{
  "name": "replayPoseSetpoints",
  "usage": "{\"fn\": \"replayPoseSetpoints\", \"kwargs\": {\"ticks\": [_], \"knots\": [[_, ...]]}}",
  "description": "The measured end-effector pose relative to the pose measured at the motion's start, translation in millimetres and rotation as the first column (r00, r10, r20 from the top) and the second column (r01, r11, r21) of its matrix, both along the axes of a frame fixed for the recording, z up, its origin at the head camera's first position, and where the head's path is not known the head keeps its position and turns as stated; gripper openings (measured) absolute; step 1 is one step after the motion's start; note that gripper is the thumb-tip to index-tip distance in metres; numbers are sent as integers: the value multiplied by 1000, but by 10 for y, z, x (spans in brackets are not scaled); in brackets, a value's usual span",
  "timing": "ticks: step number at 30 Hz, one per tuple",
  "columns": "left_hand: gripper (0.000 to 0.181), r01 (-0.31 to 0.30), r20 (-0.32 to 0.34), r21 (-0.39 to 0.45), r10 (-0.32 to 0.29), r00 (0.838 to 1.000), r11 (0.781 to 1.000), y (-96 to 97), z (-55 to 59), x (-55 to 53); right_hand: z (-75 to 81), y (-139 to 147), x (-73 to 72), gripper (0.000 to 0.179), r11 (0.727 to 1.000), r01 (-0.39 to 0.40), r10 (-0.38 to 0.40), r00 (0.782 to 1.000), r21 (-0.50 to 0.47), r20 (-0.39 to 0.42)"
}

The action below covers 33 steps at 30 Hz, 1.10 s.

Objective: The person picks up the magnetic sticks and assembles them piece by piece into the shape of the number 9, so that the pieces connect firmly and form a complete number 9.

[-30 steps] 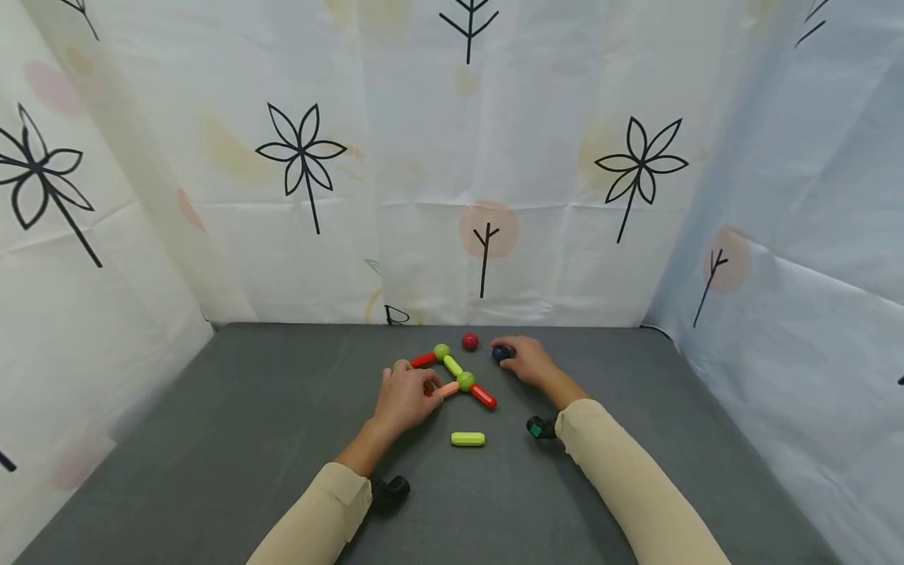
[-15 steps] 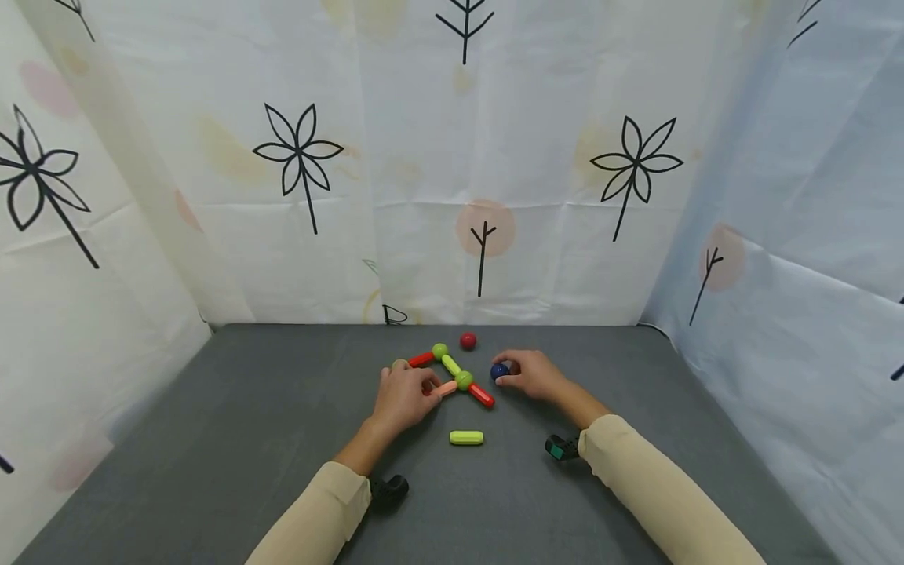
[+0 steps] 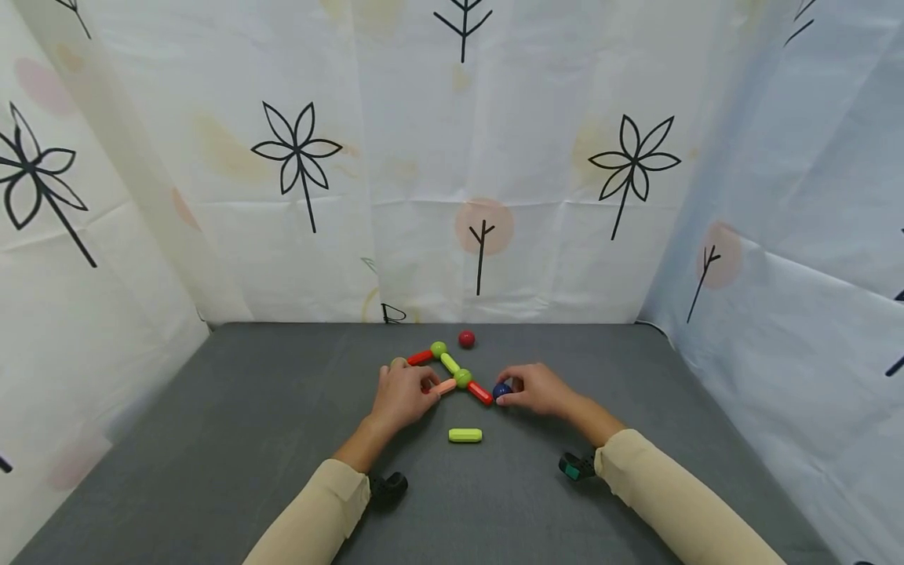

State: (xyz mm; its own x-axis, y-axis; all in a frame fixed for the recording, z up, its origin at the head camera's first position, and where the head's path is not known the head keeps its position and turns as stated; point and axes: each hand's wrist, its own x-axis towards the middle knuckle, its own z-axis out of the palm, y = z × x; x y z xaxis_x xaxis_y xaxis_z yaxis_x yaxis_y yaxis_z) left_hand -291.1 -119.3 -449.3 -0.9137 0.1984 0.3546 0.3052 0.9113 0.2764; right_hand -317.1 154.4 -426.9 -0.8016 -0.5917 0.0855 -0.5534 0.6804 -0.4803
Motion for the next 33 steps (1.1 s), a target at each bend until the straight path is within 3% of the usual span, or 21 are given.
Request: {"fn": "replayPoseSetpoints", "kwargs": {"ticks": [15,33], "knots": [[12,-11,25,-16,12,1000,1000,10,15,-17,-37,18,133,29,996,-56,54,998,-73,-17],[12,-17,26,-6,17,1000,1000,-3,19,-55,-147,-33,132,32,991,-10,8,1000,-132,-13]]}}
